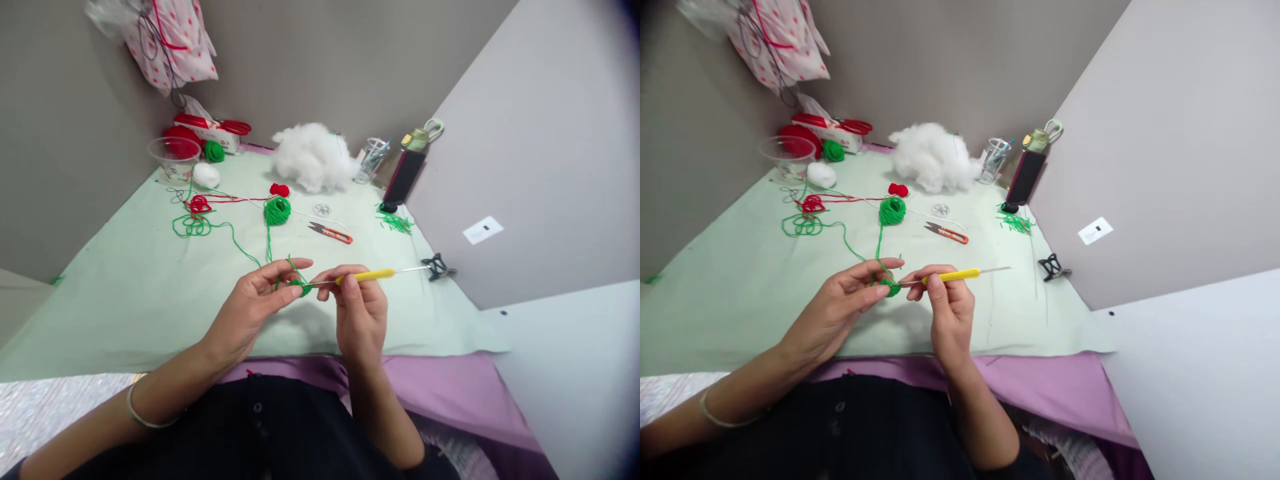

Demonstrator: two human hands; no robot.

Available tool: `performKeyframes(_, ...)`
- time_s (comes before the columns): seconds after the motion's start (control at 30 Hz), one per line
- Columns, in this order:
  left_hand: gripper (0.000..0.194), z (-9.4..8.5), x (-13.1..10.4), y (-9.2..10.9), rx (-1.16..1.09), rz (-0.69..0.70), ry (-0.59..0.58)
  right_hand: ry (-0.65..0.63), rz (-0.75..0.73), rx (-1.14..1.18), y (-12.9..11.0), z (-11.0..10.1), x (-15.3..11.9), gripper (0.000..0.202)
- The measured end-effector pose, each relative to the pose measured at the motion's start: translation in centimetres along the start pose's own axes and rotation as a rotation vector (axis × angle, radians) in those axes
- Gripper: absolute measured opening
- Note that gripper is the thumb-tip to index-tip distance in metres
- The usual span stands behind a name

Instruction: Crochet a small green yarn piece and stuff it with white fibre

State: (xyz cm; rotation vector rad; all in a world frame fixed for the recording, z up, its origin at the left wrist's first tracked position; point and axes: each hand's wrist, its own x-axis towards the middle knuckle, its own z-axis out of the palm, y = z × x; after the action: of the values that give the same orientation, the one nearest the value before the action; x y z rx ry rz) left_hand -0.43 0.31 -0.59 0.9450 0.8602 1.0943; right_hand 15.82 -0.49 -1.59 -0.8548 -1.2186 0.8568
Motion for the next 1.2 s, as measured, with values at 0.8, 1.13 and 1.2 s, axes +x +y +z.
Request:
performKeyframes(0.8,0.036,-0.2,0.5,0.2,-0.267,-0.146,-0.021,0.083,-0.207,-0.111,-0.3,0.3,-0.9,0.022)
performKeyframes(1.13,0.044,1.1,0.2,0.2,-0.21,-0.095,0.008,-0.018,-0.384,-0.466,0.4,0.6,-1.2,0.024)
performKeyframes(1.2,0.045,0.9,0.4,0.1,-0.265,-0.169,-0.021,-0.029,-0.501,-0.559,0.6,0.4,-1.3,0.032)
